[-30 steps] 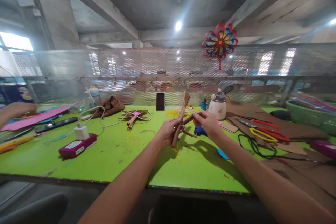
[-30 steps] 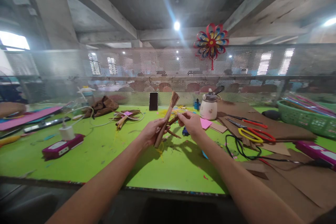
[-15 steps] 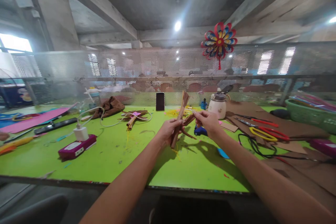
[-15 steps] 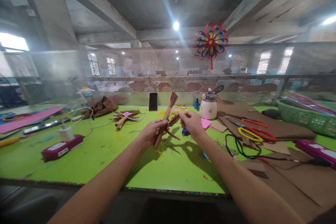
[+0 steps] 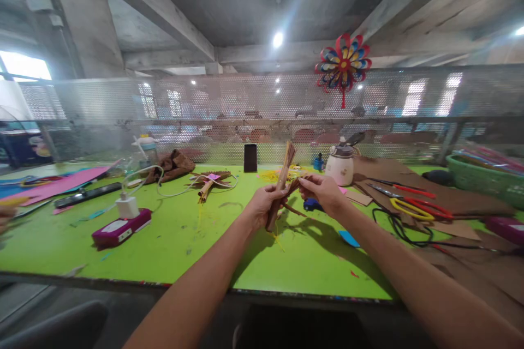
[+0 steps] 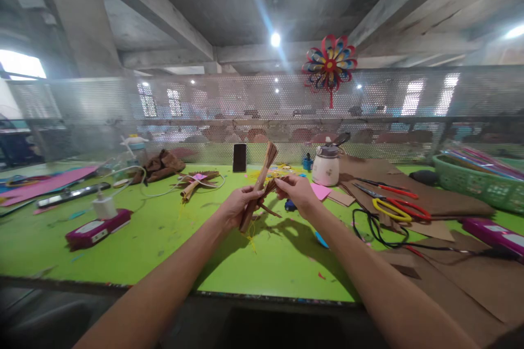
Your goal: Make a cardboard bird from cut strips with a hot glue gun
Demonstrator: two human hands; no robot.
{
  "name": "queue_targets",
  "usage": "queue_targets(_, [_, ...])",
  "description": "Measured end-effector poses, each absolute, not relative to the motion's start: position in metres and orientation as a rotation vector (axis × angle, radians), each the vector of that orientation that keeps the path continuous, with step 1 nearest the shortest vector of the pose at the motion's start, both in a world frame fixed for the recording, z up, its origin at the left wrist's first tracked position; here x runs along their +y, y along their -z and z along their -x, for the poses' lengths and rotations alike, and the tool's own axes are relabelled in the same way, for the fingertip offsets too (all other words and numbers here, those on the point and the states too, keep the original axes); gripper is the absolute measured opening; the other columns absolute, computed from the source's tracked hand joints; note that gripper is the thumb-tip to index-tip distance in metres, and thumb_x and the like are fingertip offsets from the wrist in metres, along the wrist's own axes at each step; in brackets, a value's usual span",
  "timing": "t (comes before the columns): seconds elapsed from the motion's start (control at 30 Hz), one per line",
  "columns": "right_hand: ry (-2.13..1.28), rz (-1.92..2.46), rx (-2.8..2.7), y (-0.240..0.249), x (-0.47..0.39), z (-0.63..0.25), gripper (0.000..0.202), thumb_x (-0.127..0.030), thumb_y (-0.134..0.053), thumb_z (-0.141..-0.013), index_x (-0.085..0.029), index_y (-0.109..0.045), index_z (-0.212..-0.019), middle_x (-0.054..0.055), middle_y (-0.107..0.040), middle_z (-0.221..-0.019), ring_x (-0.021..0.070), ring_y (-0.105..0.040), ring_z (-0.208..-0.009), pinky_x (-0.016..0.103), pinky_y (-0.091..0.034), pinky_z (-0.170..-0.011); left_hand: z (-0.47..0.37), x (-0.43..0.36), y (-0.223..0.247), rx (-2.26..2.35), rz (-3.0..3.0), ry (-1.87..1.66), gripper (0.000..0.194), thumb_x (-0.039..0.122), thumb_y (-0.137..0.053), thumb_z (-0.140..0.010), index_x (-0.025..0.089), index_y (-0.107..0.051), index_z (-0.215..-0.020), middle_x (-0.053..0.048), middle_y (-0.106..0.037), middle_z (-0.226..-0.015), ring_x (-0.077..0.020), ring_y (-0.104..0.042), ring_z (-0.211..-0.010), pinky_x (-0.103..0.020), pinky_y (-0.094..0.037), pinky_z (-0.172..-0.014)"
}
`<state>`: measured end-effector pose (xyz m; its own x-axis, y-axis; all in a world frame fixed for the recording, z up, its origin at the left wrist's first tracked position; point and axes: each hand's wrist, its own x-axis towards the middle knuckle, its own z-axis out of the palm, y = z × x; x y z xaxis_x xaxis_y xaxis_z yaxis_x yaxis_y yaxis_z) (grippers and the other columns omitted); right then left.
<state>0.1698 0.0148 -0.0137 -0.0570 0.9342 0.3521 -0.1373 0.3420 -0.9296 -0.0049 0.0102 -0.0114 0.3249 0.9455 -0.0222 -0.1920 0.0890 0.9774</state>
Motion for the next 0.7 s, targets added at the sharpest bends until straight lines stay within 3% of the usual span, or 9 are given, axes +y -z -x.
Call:
queue_targets(0.2, [-1.162,0.713,-1.318,0.012,0.012,-0.169,0.027,-0.036,-0.074,-0.060,-0.016,-0.064,-0.074,0.000,-0.060,-0.064,0.0089,-0.053,-0.057,0.024,-0.045,-0.056,0.003,0.007,0.010,0.854,-1.146,-1.001,0.017,0.011,-0.063,-0.068,0.013,-0.057,-0.084,-0.003,-0.060,-0.062,-0.0090,-0.054,-0.050,-0.017,-0.036,-0.041])
queue_targets(0.4, [-1.254,0.672,-1.309,0.012,0.011,-0.171,0.024,-0.033,-0.074,-0.062,-0.015,-0.065,-0.075,0.001,-0.061,-0.069,0.0087,-0.053,-0.060,0.025,-0.046,-0.061,0.005,0.008,0.011,0.830,-1.145,-1.015,0.021,0.011,-0.068,-0.064,0.013,-0.056,-0.081,-0.002,-0.060,-0.063,-0.0074,-0.050,-0.048,-0.017,-0.035,-0.041])
queue_targets(0.7, [-1.203,0.834,-1.353,0.013,0.003,-0.159,0.032,-0.033,-0.076,-0.057,-0.015,-0.062,-0.078,0.000,-0.059,-0.066,0.0099,-0.053,-0.058,0.026,-0.045,-0.058,0.003,0.011,0.013,0.763,-1.140,-1.134,0.026,0.011,-0.073,-0.054,0.012,-0.058,-0.076,0.000,-0.058,-0.061,-0.0070,-0.050,-0.052,-0.019,-0.036,-0.047])
